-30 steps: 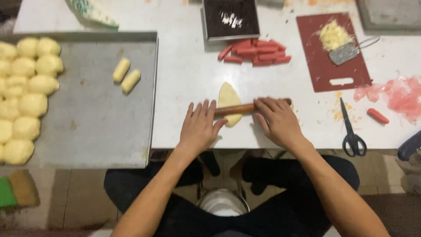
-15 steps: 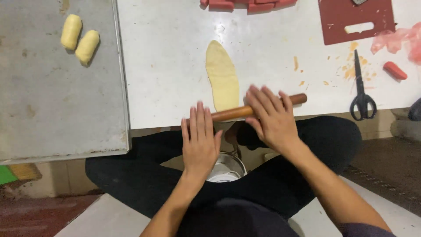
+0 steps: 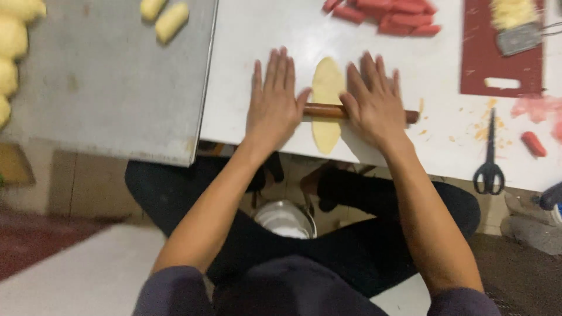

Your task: Preparing sausage rolls by flattening dough balls with a rolling pin and rolling them around sausage pieces.

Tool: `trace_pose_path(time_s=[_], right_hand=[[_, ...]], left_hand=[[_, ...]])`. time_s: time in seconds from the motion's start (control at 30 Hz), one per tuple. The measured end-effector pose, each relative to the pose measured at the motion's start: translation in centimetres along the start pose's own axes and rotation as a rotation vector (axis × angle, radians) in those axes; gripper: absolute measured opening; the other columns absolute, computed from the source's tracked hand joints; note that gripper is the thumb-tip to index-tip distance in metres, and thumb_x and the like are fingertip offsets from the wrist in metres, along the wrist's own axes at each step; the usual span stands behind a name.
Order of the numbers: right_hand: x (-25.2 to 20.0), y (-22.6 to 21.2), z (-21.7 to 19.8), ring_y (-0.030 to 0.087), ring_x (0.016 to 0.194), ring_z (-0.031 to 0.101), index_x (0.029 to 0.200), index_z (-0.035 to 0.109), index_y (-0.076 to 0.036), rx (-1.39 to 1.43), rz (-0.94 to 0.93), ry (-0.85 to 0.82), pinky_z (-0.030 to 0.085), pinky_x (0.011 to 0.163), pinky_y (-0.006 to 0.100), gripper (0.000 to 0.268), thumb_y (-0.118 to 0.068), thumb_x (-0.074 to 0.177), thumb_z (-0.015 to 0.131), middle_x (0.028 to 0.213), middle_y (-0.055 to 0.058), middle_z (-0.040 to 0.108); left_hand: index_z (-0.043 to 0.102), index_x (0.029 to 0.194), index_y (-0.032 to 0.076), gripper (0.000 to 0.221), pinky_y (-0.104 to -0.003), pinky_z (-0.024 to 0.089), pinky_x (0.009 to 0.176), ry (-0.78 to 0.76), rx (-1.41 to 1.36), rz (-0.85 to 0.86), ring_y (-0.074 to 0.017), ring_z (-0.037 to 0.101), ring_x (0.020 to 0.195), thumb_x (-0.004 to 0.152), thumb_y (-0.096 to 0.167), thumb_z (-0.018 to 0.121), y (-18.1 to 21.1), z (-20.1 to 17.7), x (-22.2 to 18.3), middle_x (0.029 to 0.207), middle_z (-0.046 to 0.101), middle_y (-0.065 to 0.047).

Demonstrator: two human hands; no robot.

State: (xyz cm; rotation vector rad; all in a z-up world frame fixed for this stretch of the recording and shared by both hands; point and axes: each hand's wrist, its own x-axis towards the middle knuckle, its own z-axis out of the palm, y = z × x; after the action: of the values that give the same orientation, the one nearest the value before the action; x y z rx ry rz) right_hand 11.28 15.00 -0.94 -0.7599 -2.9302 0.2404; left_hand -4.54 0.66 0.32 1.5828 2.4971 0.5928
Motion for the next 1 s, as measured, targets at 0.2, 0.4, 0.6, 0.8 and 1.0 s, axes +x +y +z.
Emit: trace_pose_path(time_s=[0.2,0.4,0.6,0.8,1.0], right_hand=[[-10.8,-1.6,1.3,0.025,0.115,0.049,0.136,0.050,-0.017,-0.013,0.002,0.126,0.027,0.102,0.042,0.048,-0.033,0.091,0.054,0.128,0.002,0.051],[-11.8,4.6,0.1,0.028,0.093,0.059,0.118,0.068,-0.012,0.061,0.181,0.375,0.046,0.085,0.040,0.037,-0.008,0.081,0.073,0.103,0.004,0.062],[-8.4,5.6,1.1,0.035,0.094,0.056,0.115,0.069,-0.006,-0.093,0.329,0.626,0.047,0.077,0.045,0.037,-0.006,0.078,0.068,0.107,0.013,0.057],[2.2,-0.8,3.2,0.029,0.092,0.060,0.108,0.071,-0.014,0.375,0.333,0.426,0.049,0.075,0.038,0.023,-0.023,0.089,0.062,0.097,0.009,0.063],[4.5,-0.7,4.2,0.024,0.097,0.060,0.100,0.068,-0.015,0.523,0.269,0.394,0.049,0.078,0.035,0.014,-0.022,0.087,0.068,0.099,0.003,0.064]], left_hand=[[0.037,0.138,-0.011,0.064,-0.056,0.019,0.112,0.070,-0.008,0.200,-0.0451,0.034,0.136,0.098,0.039,0.039,1.7,0.4,-10.3,0.145,0.035,-0.032],[0.060,0.123,0.006,0.036,-0.047,0.039,0.091,0.287,-0.277,0.077,-0.0274,0.060,0.102,0.091,0.023,0.057,-0.2,1.3,-3.6,0.109,0.062,-0.010],[0.066,0.117,0.011,0.032,-0.038,0.038,0.074,0.189,-0.209,-0.100,-0.0206,0.050,0.087,0.093,0.029,0.057,0.3,3.9,3.7,0.092,0.054,-0.002],[0.069,0.106,0.017,0.018,-0.036,0.034,0.081,0.119,-0.306,-0.134,-0.0171,0.048,0.090,0.091,0.025,0.062,1.0,3.9,4.6,0.090,0.050,0.004],[0.059,0.105,0.019,0.018,-0.041,0.034,0.089,0.087,-0.362,-0.122,-0.0217,0.051,0.097,0.091,0.030,0.061,0.8,2.5,4.4,0.097,0.053,0.002]])
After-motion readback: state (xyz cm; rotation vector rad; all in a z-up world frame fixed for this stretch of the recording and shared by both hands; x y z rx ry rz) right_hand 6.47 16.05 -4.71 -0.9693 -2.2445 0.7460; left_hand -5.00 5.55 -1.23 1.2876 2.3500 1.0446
